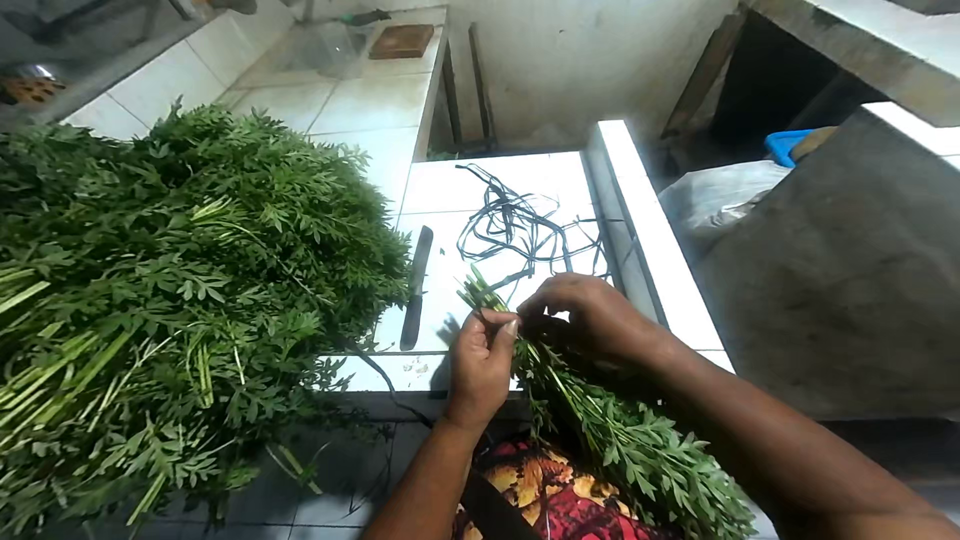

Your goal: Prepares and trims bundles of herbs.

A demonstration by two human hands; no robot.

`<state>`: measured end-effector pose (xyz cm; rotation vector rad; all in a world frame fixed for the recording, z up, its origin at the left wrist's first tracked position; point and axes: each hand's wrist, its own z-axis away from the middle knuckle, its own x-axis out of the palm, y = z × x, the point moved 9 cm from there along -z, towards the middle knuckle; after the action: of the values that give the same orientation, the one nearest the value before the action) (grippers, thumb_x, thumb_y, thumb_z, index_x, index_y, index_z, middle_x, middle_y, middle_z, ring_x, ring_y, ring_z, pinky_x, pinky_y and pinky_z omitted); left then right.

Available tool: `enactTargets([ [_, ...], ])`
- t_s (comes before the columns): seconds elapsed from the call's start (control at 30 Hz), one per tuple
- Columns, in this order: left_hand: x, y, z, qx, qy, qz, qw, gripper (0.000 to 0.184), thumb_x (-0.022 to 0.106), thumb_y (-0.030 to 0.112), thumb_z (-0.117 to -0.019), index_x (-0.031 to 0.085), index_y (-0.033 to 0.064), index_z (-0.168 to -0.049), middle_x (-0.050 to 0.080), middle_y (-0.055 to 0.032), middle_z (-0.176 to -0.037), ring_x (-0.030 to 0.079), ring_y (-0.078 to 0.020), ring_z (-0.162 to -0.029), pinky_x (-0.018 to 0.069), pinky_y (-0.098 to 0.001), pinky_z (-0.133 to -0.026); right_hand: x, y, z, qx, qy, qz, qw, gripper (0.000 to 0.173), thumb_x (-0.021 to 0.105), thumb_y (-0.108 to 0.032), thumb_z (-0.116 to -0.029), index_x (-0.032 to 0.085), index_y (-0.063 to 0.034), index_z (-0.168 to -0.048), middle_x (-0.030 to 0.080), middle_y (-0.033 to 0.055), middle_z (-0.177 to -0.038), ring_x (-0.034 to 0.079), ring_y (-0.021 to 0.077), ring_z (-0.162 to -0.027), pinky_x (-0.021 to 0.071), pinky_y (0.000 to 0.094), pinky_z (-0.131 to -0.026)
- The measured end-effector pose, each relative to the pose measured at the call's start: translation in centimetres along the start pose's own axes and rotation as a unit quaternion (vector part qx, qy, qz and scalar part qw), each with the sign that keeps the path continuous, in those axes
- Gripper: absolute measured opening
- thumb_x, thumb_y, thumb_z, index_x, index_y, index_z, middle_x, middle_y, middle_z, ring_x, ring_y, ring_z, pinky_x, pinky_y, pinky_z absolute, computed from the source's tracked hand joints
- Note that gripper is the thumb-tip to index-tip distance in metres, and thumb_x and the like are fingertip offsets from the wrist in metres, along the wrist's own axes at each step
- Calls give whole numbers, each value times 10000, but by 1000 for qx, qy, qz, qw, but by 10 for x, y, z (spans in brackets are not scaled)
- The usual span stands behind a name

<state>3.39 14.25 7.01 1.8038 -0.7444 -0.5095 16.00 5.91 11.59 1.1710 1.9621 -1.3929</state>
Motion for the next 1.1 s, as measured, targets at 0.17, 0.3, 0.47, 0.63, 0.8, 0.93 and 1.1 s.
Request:
enactTargets([
  [0.17, 2, 6, 2, 48, 6, -55, 997, 82, 615, 2, -980, 647, 15, -1054, 721, -68, -969, 707, -138, -865, 617, -304, -781, -6, -29, -10, -80, -45, 209, 974, 86, 657, -218, -965, 725, -166, -958, 667, 24, -925, 645, 225, -921, 554, 397, -756],
  [0.3, 3, 24, 6, 128, 0, -298, 946, 239, 532, 202, -1040, 671, 29, -951, 622, -63, -967, 627, -125, -837, 572, -280, -732, 4, -5, -8, -29, -76, 187, 979, 153, 662, -307, -924, 694, -174, -855, 648, -8, -855, 647, 189, -843, 551, 402, -684],
  [0.47, -4, 15, 9, 127, -70, -273, 951, 231, 528, 192, -1039, 704, 52, -985, 667, -33, -976, 647, -93, -878, 575, -275, -792, 48, 55, 13, 95, -151, 24, 984, 258, 501, -287, -1010, 668, -160, -860, 620, 2, -735, 629, 175, -697, 525, 466, -622],
  [0.63, 0, 3, 7, 64, -63, -51, 995, 187, 537, 103, -1058, 687, -3, -1093, 759, -69, -996, 732, -146, -889, 623, -331, -831, 58, 59, 17, 137, -156, -59, 977, 295, 466, -260, -1017, 636, -145, -805, 537, -5, -649, 548, 138, -610, 451, 399, -561],
  [0.8, -2, -11, 8, 5, -20, -35, 999, 218, 526, 131, -1064, 684, 20, -963, 726, -64, -830, 706, -162, -770, 611, -343, -756, 63, 71, 21, 180, -147, -36, 972, 308, 501, -267, -1013, 628, -153, -756, 566, 1, -650, 577, 159, -618, 471, 427, -566],
  [0.93, -1, -12, 0, -38, 0, -89, 995, 183, 571, 124, -1044, 670, 31, -922, 714, -37, -802, 690, -124, -748, 590, -292, -724, 44, 67, 22, 129, -97, -21, 987, 260, 518, -286, -1009, 665, -146, -845, 599, -1, -725, 609, 151, -689, 519, 422, -632],
  [1.1, 9, -6, 2, -4, -25, -161, 987, 85, 696, 131, -958, 709, 73, -1019, 715, 3, -905, 646, -63, -719, 563, -228, -653, 4, 26, 22, 30, -18, -12, 999, 213, 630, -330, -993, 722, -154, -917, 647, -32, -826, 603, 85, -708, 547, 326, -656],
])
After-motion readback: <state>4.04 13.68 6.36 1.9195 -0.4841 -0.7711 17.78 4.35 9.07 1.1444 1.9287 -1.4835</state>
